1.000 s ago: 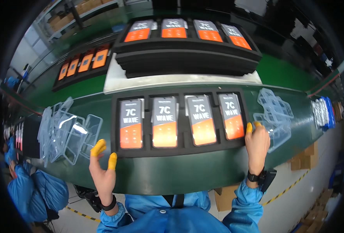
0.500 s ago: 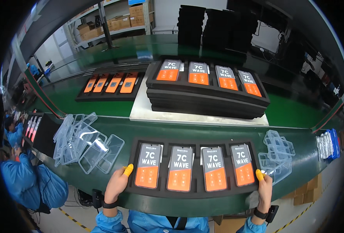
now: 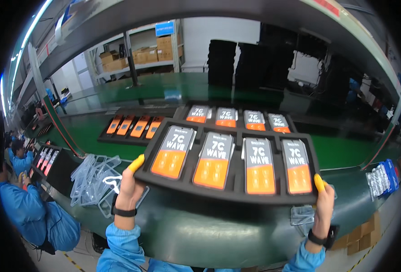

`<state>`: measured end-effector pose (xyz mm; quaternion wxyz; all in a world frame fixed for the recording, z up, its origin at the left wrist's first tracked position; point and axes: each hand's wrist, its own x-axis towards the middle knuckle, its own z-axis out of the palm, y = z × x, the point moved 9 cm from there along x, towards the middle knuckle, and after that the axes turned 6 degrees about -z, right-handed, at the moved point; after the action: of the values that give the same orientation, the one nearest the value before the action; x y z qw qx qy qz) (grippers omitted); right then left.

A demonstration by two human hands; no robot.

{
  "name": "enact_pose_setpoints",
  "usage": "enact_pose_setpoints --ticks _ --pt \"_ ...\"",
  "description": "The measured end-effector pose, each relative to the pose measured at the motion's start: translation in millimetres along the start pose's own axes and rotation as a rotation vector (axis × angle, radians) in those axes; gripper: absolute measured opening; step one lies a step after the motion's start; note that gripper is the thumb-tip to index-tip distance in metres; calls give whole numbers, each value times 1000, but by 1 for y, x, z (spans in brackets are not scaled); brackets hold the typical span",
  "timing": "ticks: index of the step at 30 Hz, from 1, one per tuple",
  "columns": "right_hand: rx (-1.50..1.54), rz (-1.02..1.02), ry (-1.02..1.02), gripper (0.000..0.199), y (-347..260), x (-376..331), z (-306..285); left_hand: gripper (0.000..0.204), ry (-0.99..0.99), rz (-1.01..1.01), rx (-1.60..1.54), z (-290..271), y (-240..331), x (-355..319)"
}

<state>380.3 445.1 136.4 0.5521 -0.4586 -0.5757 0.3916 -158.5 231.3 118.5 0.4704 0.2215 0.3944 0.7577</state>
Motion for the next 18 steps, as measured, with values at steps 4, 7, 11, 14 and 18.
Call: enact_pose_setpoints --ticks 4,7,11,14,18 --pt "-189 -53 54 31 16 102 22 39 181 310 291 22 16 75" --pt "-276 -104 69 30 16 150 56 42 267 481 523 25 23 126" --pt "-506 -165 140 37 46 204 62 49 379 512 846 26 0 173" --pt "-636 -189 151 42 26 182 81 47 541 578 1150 34 6 154" --pt "-655 -257 331 47 -6 162 84 49 445 603 844 32 5 167"
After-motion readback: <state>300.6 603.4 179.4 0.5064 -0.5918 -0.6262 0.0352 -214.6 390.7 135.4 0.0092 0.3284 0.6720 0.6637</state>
